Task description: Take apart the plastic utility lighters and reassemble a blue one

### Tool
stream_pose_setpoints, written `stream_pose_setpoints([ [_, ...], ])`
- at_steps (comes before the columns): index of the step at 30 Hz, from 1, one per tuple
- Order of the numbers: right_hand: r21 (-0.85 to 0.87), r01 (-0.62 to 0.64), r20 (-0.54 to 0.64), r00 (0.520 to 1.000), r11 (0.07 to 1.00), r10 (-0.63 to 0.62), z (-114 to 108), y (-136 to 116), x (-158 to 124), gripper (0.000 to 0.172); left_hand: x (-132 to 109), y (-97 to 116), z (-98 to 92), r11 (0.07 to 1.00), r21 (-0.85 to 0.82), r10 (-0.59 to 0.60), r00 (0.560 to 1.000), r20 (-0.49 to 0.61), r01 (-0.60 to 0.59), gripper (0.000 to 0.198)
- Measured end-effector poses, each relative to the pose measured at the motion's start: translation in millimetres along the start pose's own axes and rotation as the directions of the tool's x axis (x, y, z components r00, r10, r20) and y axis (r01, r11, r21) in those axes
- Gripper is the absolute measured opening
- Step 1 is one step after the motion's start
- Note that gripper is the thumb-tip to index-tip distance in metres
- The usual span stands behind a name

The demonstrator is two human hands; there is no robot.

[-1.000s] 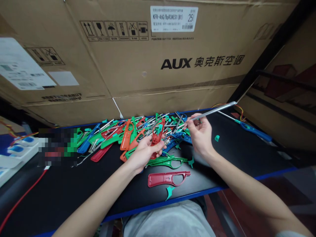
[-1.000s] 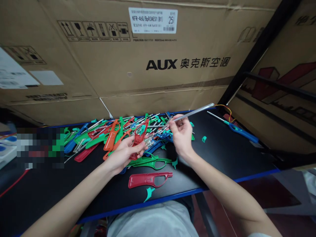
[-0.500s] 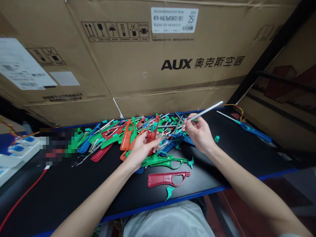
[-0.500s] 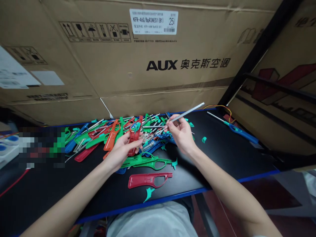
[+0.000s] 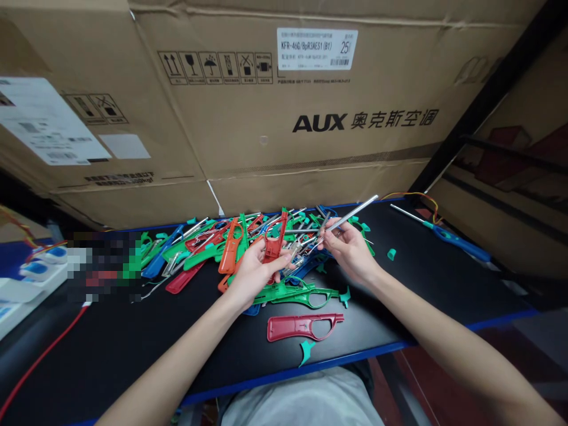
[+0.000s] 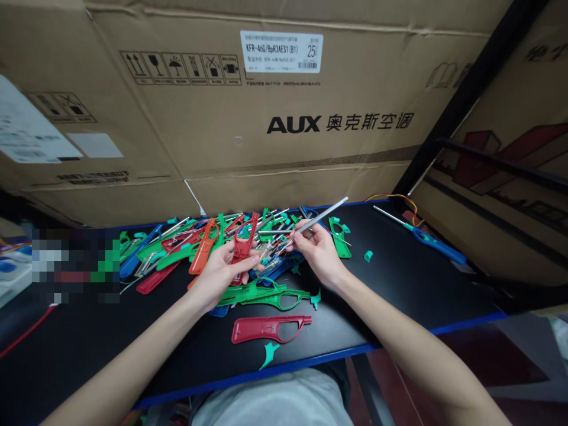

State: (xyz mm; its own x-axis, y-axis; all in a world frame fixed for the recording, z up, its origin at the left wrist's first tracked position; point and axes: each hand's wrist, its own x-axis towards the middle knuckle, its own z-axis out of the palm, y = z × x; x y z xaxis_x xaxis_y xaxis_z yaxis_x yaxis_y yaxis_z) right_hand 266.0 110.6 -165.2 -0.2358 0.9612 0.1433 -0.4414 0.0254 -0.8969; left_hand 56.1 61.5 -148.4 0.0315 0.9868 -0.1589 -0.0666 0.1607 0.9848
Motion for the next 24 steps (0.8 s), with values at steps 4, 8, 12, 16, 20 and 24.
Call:
stream_pose_setpoints([
  [4,0.01,0.004,-0.023,1.0,1.0,-0.004,-4,1,3,0.039,6,-4,-6.5,0.966,0.181,0.201,0.977,-0.068,-0.186,0.037],
  [8,0.008,0.012,-0.046,0.999,1.0,-0.011,-7,2,6,0.037,9,-1,-12.7,0.955,0.228,0.217,0.972,-0.089,-0.192,0.036],
  [12,0.012,0.004,-0.06,0.998,1.0,-0.003,-13,4,8,0.037,8,5,-14.0,0.996,0.067,0.06,0.997,-0.042,-0.057,0.059],
  [16,0.007,0.007,-0.077,0.997,1.0,-0.007,-17,7,11,0.035,6,6,-15.2,0.997,0.022,0.07,0.997,-0.029,-0.07,0.108],
  [20,-0.012,0.001,-0.089,0.996,1.0,-0.002,-19,8,12,0.037,5,7,-16.2,0.996,0.043,0.075,0.997,-0.005,-0.074,0.1],
  [24,-0.015,-0.054,-0.093,0.994,0.998,0.052,-17,9,14,0.042,6,8,-17.2,0.988,0.113,0.112,0.994,-0.019,-0.109,0.067],
])
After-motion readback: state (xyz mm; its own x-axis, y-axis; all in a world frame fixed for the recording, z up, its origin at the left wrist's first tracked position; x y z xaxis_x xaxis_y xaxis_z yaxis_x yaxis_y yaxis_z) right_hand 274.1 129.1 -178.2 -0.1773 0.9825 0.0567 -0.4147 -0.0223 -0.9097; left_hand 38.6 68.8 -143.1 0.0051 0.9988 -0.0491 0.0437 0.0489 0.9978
